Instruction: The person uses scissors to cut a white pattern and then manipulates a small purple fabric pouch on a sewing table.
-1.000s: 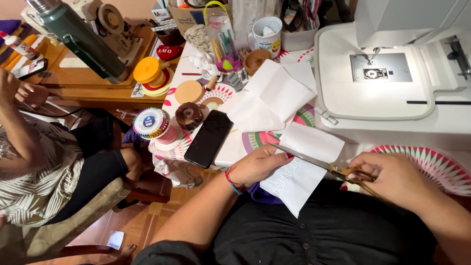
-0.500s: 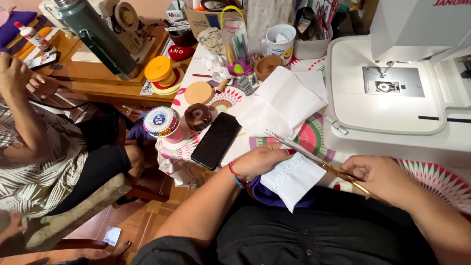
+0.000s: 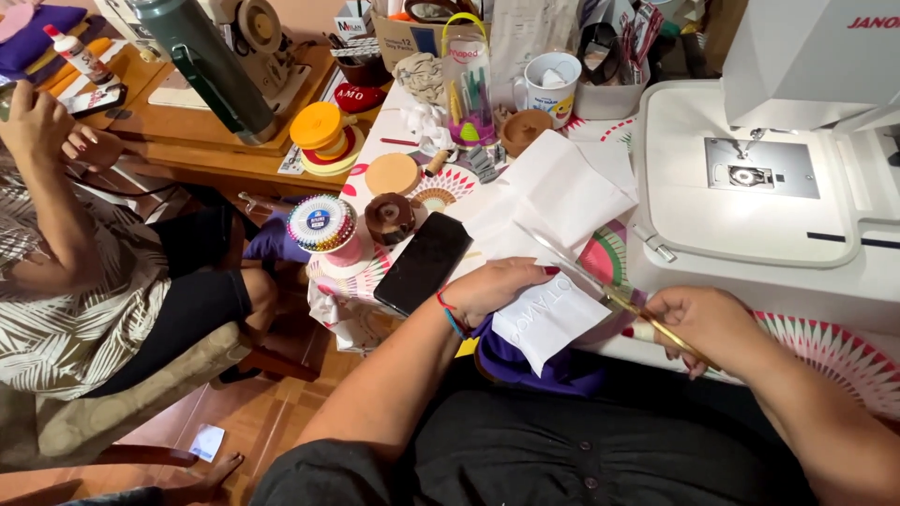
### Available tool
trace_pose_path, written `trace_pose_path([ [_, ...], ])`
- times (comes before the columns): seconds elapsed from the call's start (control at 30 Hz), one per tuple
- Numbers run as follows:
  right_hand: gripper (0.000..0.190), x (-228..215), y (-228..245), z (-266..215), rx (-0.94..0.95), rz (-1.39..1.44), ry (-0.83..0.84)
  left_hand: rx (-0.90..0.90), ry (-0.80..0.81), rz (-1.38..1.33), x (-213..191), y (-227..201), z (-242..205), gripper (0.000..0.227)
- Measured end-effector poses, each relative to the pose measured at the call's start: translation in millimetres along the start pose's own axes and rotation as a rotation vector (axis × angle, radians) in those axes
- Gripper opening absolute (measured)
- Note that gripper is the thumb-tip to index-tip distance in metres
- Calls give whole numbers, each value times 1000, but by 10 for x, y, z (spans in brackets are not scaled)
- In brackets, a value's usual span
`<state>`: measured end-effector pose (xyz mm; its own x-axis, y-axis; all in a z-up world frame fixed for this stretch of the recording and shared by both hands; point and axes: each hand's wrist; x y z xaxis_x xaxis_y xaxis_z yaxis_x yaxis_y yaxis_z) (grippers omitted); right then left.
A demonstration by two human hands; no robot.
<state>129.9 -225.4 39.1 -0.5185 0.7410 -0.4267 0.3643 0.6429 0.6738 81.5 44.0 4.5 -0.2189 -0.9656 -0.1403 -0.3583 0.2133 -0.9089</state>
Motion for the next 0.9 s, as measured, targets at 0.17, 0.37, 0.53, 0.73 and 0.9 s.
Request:
trace_pose_path([
  [0.17,38,-18,-156,159,24,181,17,286,209,-274,-35,188,-163,34],
  [0.37,48,4,-603,216,-213,308,97,442,-61,-399,149,216,-576,25],
  [0.53,44,216,-407,-292,-486,379,164,542,-308,-395,399,282,-821,19],
  [0.73,65,627,-511,-248,-784,689,183,551,-426,-235,642,361,-1024,19],
  [0.9,56,613,-392,-338,-805,685,228,805,-87,-208,642,404,-1163,80],
])
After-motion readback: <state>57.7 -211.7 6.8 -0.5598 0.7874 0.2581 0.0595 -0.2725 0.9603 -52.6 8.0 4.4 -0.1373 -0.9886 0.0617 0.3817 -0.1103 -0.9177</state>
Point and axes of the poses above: each hand's wrist, its own z-axis towards the middle knuckle, its own x-axis out of the palm, y = z × x, and after that the axes turned 9 degrees about z, right-handed
